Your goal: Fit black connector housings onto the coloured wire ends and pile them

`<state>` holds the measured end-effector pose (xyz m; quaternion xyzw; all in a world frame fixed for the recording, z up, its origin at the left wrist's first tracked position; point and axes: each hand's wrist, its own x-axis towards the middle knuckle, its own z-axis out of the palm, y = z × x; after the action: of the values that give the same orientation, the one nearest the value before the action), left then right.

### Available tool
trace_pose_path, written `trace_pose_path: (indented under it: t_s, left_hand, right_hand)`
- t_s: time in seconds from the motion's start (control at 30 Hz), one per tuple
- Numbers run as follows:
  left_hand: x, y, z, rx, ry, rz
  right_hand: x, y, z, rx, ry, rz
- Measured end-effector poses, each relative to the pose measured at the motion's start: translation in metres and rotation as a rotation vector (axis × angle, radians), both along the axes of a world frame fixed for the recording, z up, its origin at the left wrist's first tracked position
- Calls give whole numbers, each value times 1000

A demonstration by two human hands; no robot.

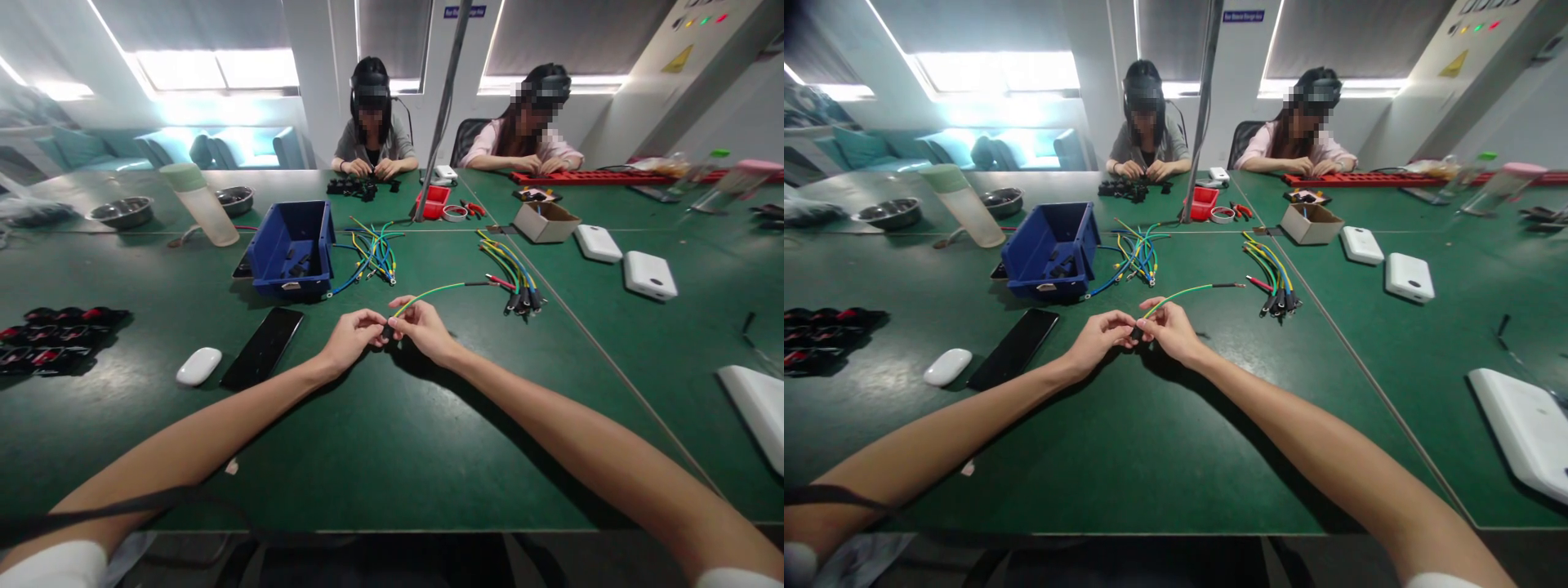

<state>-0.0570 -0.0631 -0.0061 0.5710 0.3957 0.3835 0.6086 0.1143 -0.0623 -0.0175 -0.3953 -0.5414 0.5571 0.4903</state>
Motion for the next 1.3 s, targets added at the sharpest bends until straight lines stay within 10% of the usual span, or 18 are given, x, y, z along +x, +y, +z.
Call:
trace_pose_path:
  t_s: [1.3]
  left_hand:
    - [-5, -3, -2, 72, 10, -22]
  right_hand:
    - [1, -3, -6, 84, -88, 25]
